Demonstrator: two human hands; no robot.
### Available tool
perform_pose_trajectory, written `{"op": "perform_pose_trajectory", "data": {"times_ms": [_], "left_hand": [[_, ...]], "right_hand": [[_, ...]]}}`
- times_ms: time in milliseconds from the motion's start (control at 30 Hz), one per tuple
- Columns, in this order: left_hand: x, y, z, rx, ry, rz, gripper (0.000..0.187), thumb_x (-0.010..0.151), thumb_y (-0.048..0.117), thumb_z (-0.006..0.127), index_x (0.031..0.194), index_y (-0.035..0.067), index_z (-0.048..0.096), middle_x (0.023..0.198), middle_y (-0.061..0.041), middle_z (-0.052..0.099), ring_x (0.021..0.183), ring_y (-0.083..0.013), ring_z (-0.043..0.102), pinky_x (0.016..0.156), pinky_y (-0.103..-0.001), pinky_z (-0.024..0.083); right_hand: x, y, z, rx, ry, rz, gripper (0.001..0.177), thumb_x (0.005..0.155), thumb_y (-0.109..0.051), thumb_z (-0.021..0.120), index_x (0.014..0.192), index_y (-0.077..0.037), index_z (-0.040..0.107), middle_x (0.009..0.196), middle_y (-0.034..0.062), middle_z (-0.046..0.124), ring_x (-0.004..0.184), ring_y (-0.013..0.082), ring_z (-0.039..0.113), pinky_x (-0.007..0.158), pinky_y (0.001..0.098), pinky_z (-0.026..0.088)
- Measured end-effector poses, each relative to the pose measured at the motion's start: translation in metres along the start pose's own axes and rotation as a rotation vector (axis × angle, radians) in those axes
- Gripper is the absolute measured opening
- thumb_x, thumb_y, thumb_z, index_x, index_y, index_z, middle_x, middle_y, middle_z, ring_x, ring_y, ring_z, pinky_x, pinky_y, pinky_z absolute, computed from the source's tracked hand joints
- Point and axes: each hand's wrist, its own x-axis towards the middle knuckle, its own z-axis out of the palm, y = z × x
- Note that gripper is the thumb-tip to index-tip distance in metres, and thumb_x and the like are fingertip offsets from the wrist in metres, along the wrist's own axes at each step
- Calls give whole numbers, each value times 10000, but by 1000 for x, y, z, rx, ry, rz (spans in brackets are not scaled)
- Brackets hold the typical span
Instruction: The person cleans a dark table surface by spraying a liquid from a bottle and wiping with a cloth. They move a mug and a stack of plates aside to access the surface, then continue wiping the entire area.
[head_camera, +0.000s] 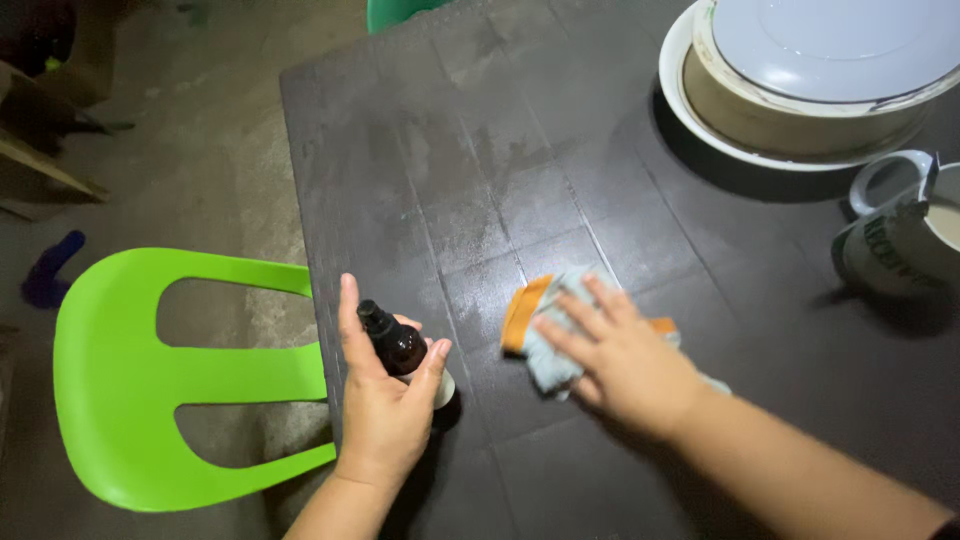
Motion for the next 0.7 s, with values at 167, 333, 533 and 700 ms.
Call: {"op": "perform_pose_trajectory", "data": {"times_ms": [167,333,533,700], "left_hand": [[-1,2,-4,-124,30,72,1035,885,63,745,1649,97,48,983,-28,595,859,-126,598,806,-273,539],[1,9,-12,-189,33,120,968,911,46,724,1651,108,103,934,-25,595,818,-101,582,771,-259,532],[13,29,-29,-487,-45,-193,756,956,126,583,1603,164,193,968,-50,644,736,-125,653,669,-301,581],[21,33,-46,-848,-69,-373,702,963,121,479,1628,223,277,1079,-48,568,857,-154,636,739,-414,633]], "right_hand": [[-9,-41,-3,97,-112,-95,795,703,-286,800,1424,-141,501,1537,183,418,1469,493,274,1135,594,258],[-10,-56,-4,131,-151,-63,768,739,-275,795,1434,-155,494,1548,171,408,1488,476,256,1133,600,240],[-10,-59,-4,79,-172,-64,786,747,-252,785,1465,-154,480,1568,181,384,1491,480,244,1136,583,247],[-6,-64,-2,42,-220,-32,848,721,-261,798,1499,-171,475,1568,187,371,1489,491,218,1169,612,238]]}}
